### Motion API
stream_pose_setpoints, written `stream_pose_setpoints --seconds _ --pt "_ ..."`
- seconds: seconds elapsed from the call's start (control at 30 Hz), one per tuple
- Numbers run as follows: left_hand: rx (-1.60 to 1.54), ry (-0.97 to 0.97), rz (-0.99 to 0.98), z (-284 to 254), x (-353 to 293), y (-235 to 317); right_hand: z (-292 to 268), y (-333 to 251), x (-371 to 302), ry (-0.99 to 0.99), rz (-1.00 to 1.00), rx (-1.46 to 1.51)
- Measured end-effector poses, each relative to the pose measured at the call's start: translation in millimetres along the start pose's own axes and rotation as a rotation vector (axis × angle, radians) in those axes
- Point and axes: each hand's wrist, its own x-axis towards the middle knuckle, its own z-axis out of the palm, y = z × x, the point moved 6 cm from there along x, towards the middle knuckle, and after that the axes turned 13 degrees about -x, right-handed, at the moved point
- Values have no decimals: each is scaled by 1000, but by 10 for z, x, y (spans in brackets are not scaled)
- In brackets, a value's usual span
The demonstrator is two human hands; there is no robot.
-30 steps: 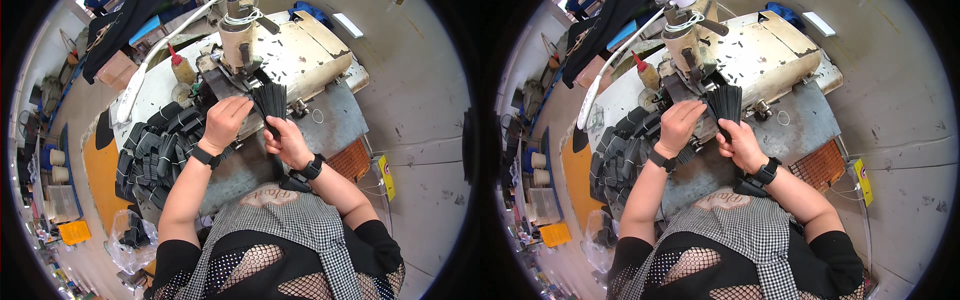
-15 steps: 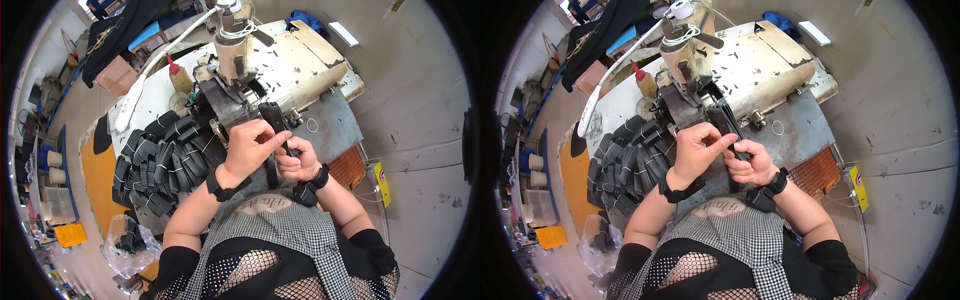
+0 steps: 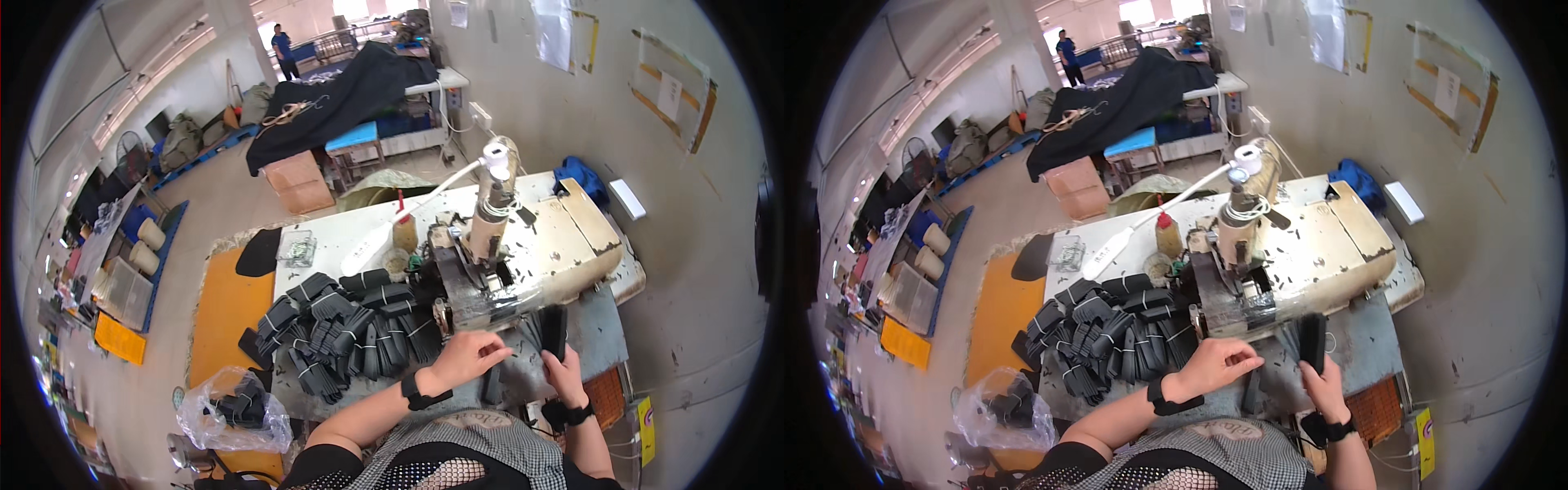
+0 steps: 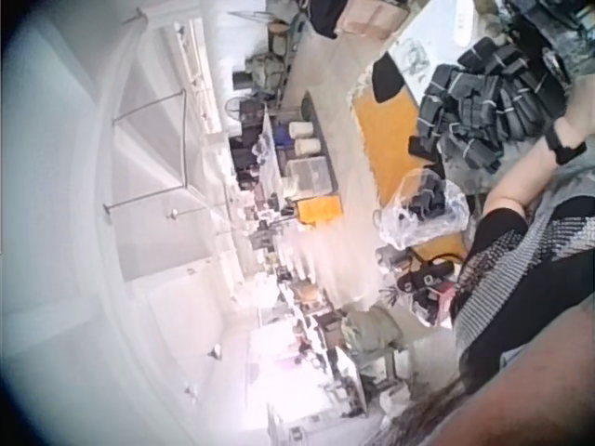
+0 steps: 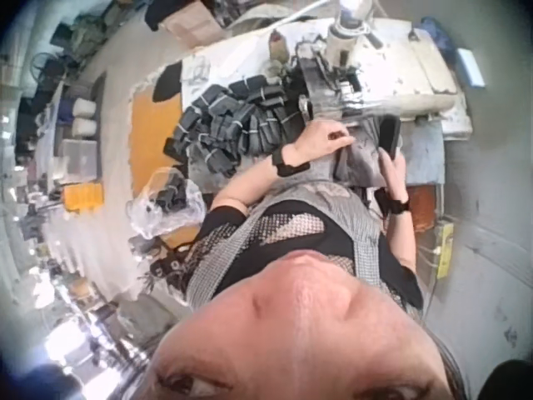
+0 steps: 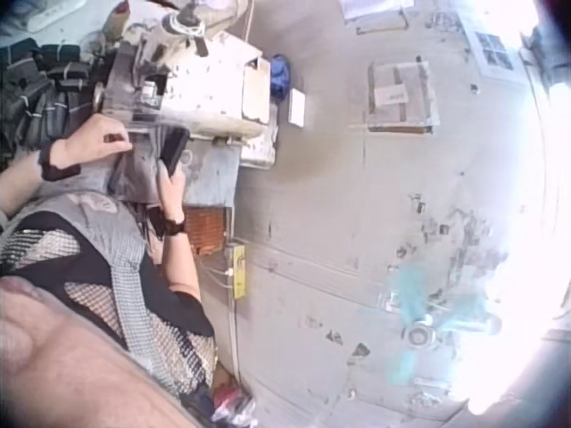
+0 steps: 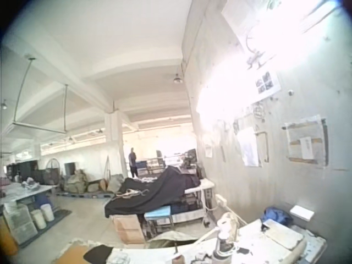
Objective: The recorder is organizing, stacking, and bundling small black shoe components at an industrial workstation.
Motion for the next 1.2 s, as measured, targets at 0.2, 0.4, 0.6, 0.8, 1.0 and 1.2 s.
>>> stream_pose_setpoints --seconds 0.2,0.4,0.6,0.8,1.0,1.2 --pt "58 -23 -107 -95 -333 -400 -143 648 61 323 -6 -1029" --pt "108 72 -191 -206 -661 -486 -124 744 50 352 -85 -1217" --pt "105 148 -272 -368 -995 -534 -266 998 -107 470 -24 -1242" --pt "131 252 -354 -581 -1209 -441 -58 549 10 471 -356 -1171" --pt "185 151 -452 -687 -1220 -627 -126 659 5 539 -224 -1226" --pt "185 104 -468 -688 -1386 -648 -189 780 -67 591 -272 -1090"
